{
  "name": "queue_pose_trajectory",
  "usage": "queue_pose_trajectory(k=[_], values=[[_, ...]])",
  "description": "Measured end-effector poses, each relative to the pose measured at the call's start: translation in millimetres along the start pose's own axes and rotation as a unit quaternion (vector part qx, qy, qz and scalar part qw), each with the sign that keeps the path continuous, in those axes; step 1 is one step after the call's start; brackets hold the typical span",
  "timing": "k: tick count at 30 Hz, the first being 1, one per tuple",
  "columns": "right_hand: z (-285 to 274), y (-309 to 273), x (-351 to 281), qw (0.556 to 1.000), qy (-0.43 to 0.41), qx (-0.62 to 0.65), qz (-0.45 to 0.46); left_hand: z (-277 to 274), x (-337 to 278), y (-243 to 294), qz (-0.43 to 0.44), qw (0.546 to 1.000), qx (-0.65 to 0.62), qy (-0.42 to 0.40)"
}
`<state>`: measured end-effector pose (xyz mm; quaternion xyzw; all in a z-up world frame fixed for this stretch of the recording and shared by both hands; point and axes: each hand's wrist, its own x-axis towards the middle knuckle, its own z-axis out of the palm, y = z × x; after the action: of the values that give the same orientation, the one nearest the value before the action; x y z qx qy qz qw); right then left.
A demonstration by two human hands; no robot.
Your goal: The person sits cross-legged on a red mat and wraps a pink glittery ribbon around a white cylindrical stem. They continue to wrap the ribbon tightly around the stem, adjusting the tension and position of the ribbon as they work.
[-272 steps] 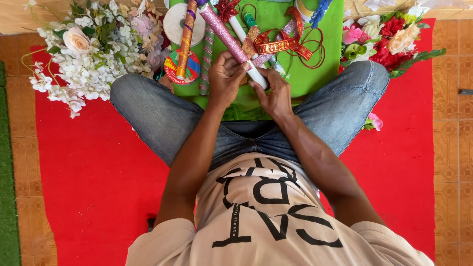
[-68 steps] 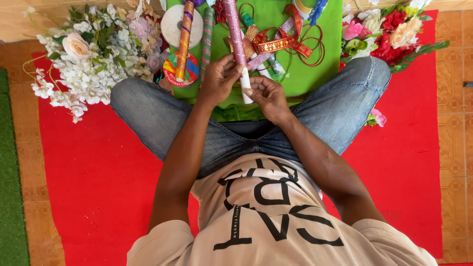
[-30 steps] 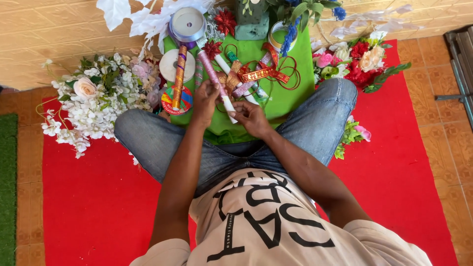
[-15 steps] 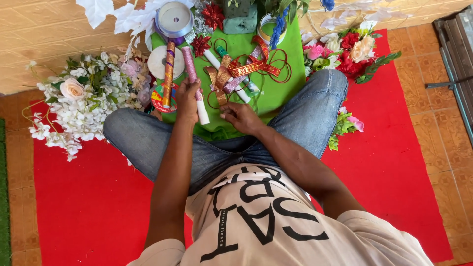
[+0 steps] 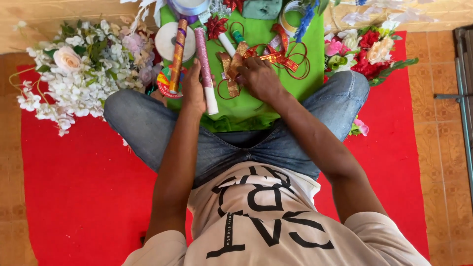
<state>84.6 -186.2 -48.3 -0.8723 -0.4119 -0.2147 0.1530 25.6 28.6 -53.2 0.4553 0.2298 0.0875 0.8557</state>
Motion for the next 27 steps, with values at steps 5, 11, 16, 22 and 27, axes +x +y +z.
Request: queue_pose_trajectory(k=[5,11,16,22,27], values=[[26.1,6.6,-3.6,0.997,0.031,-0.053,-0.039,-2.9,0.0,0.3,-0.012,1.0,-0.007,0.004],[5.6,31.1,1.1,0.986,0.025,0.164,-0.009,1.3,-0.9,-1.3,-0.012,1.0,0.003,-0.009],[-55.8,21.8,22.6,0.953,-0.034,0.282,0.105,8.4,-8.2,10.5,-0.027,0.999,0.029,-0.02],[-77.3,18.4,27.8,0.902,-0.074,0.382,0.187,10.2,-10.4,13.3,-0.034,0.999,0.029,-0.021],[-92.9,22.7,22.2,0.891,-0.008,0.412,0.192,12.0,-8.0,10.7,-0.034,0.999,-0.01,-0.02]])
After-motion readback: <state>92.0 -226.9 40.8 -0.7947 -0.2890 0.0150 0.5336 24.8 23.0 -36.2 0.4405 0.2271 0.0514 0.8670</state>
